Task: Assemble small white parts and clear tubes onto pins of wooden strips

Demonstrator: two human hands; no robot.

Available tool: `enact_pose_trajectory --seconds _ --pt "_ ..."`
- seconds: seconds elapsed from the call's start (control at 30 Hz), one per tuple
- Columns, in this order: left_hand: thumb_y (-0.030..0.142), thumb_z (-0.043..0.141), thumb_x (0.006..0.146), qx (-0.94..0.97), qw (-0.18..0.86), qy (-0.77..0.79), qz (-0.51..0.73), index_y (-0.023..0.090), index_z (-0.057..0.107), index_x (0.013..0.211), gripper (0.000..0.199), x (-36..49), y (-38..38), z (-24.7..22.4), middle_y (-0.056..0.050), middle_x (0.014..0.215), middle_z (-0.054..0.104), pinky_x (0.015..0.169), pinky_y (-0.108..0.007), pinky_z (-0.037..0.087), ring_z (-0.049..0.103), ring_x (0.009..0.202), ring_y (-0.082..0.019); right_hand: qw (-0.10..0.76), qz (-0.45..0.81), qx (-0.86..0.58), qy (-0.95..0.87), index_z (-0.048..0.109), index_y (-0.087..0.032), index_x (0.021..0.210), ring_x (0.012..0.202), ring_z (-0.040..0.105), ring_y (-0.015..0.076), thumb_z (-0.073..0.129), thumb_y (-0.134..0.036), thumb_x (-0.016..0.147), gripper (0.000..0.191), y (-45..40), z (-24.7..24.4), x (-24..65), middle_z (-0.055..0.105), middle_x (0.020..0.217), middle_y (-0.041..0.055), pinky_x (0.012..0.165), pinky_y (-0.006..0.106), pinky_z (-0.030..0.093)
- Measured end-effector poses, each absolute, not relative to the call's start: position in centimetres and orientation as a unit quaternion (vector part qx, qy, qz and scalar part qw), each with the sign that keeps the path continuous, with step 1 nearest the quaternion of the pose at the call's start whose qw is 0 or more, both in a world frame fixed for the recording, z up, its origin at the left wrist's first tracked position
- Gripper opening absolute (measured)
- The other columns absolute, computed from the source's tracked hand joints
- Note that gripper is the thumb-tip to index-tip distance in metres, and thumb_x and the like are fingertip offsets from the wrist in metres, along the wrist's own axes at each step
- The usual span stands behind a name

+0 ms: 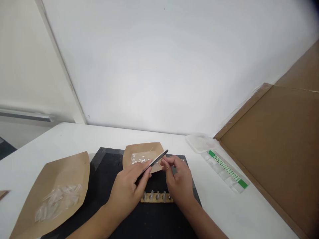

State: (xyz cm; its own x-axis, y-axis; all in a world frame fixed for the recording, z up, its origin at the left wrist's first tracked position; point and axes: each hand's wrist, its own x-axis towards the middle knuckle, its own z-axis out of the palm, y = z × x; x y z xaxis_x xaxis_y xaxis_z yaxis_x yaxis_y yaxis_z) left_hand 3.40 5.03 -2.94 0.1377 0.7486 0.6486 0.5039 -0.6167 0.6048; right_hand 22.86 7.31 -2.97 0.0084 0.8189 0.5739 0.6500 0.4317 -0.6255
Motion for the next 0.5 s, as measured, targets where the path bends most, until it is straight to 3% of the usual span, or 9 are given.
enact_pose_trajectory --seconds 0.27,0.5 --pt "0.017 0.056 0.104 0.759 0.128 0.403 0.495 0.020 0.074 0.114 0.022 3.50 5.06 -2.87 -0.005 0.087 0.076 0.075 -0.025 0.059 0.073 0.076 -0.016 0.486 0.141 -0.542 -0.671 0.070 -0.025 0.095 0.081 0.072 0.0228 0.057 -0.039 0.104 0.021 7.52 -3.42 22.97 0.078 0.088 0.0031 0.076 0.035 0.054" --pt "0.027 0.058 0.103 0.739 0.044 0.483 0.468 0.022 0.071 0.123 0.024 2.58 5.58 -3.12 -0.007 0.110 0.080 0.084 -0.030 0.061 0.078 0.092 -0.021 0.508 0.204 -0.522 -0.653 0.068 -0.024 0.093 0.074 0.073 0.0215 0.061 -0.040 0.103 0.020 7.38 -3.11 22.74 0.078 0.087 0.0041 0.071 0.033 0.058"
